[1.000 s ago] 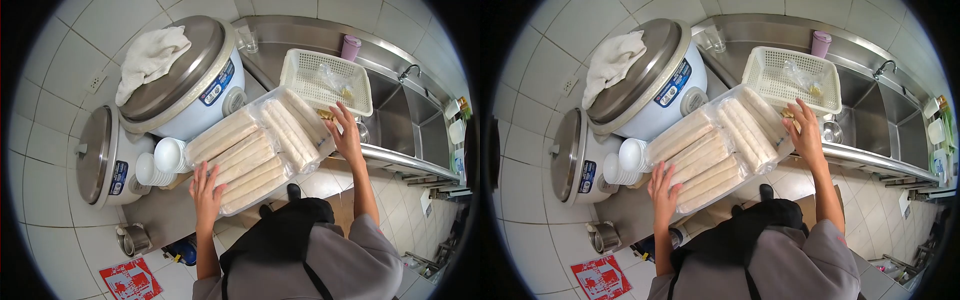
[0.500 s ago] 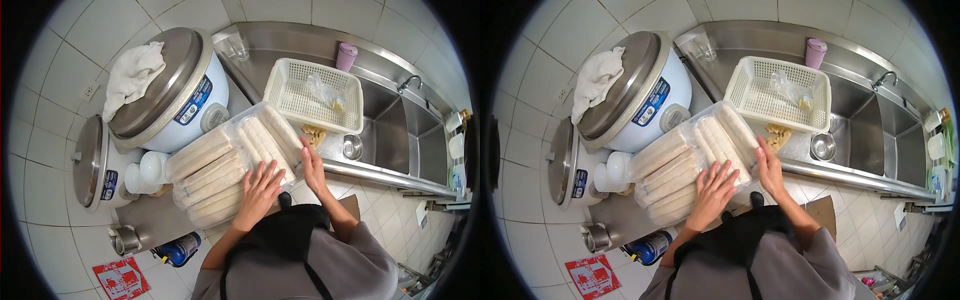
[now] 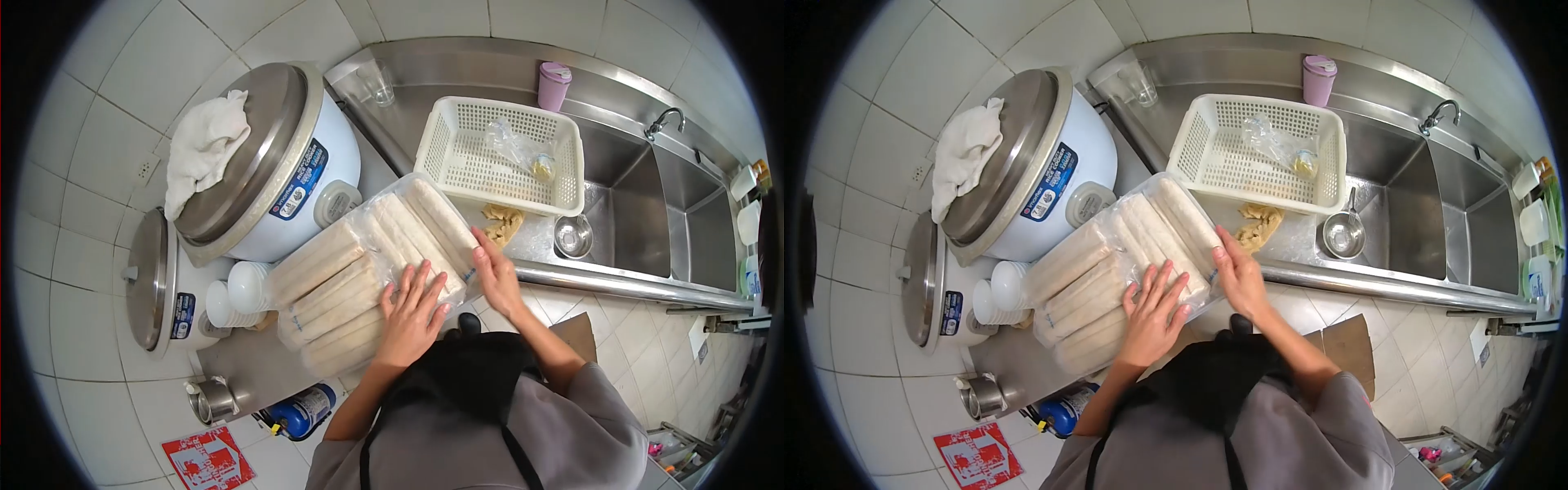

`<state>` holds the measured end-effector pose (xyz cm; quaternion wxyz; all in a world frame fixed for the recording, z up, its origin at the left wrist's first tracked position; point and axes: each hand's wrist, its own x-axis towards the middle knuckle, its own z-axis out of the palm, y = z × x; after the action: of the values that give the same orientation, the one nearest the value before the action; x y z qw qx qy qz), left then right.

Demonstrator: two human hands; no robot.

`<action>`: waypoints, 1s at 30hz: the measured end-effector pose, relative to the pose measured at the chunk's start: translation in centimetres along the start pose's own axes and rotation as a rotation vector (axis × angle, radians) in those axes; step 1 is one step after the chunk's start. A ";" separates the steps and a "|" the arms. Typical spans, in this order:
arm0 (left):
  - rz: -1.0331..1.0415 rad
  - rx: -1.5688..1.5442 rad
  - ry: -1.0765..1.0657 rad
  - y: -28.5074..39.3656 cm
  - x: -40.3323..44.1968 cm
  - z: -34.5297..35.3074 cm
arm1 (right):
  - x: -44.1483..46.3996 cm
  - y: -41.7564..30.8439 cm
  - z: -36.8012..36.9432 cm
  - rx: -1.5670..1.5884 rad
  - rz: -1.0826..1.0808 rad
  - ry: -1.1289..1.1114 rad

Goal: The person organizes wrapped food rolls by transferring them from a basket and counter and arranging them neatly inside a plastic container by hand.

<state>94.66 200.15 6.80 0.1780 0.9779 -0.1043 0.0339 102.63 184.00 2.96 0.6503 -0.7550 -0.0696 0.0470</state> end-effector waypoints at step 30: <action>0.273 -0.594 0.316 2.7 1.3 -3.1 | 0.2 -13.7 -3.7 -0.617 -0.376 -0.548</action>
<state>95.29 198.54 10.74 0.4619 0.8433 -0.2105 0.1765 102.78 182.41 17.03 0.3496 -0.8475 -0.3859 0.1031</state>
